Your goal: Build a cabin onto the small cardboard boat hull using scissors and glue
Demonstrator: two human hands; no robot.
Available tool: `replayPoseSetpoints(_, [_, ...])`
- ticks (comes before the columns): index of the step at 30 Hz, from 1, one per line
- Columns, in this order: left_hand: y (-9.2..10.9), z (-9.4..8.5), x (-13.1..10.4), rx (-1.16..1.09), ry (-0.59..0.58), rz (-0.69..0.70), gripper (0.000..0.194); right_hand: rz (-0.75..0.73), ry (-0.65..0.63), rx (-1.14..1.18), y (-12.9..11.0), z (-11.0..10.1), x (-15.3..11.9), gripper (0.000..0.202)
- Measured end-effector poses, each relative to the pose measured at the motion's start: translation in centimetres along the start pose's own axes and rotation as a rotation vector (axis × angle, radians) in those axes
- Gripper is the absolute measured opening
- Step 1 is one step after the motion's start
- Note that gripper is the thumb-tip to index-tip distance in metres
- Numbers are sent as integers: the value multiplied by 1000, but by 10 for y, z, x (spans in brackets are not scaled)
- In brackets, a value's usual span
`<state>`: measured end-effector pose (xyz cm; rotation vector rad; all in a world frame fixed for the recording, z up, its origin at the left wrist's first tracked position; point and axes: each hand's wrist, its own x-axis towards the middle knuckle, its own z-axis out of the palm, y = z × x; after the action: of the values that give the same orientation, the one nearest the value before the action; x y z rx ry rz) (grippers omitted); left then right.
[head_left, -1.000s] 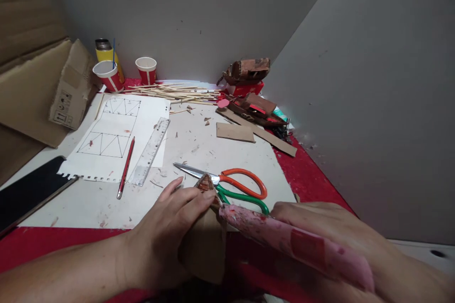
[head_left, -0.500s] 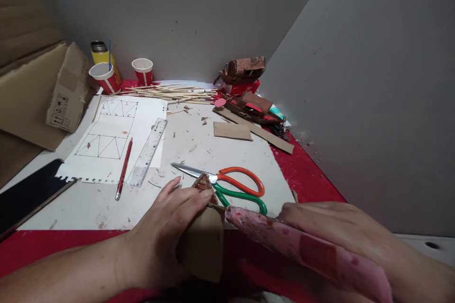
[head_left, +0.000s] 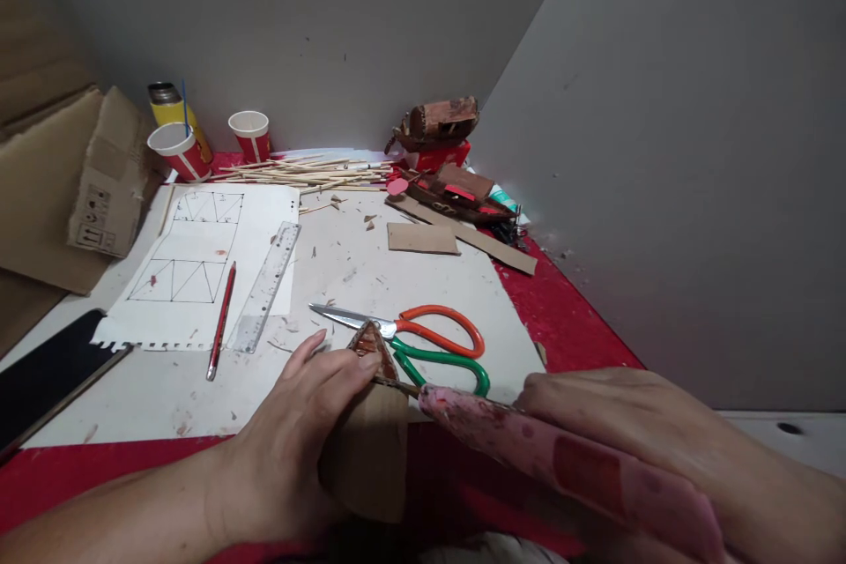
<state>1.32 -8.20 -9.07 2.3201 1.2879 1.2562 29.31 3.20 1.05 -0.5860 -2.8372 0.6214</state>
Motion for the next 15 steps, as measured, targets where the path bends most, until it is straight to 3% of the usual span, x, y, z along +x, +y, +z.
replayPoseSetpoints(3, [0,-2,0,20,-18,12,99,-32,-28,-2,1,0,-2,26])
replayPoseSetpoints(8, [0,-4,-1,39,-52,13,98,-59,66,-41,3,0,-5,27])
replayPoseSetpoints(15, [-2,-4,-2,68,-29,52,96,16,31,-12,2,0,-6,13])
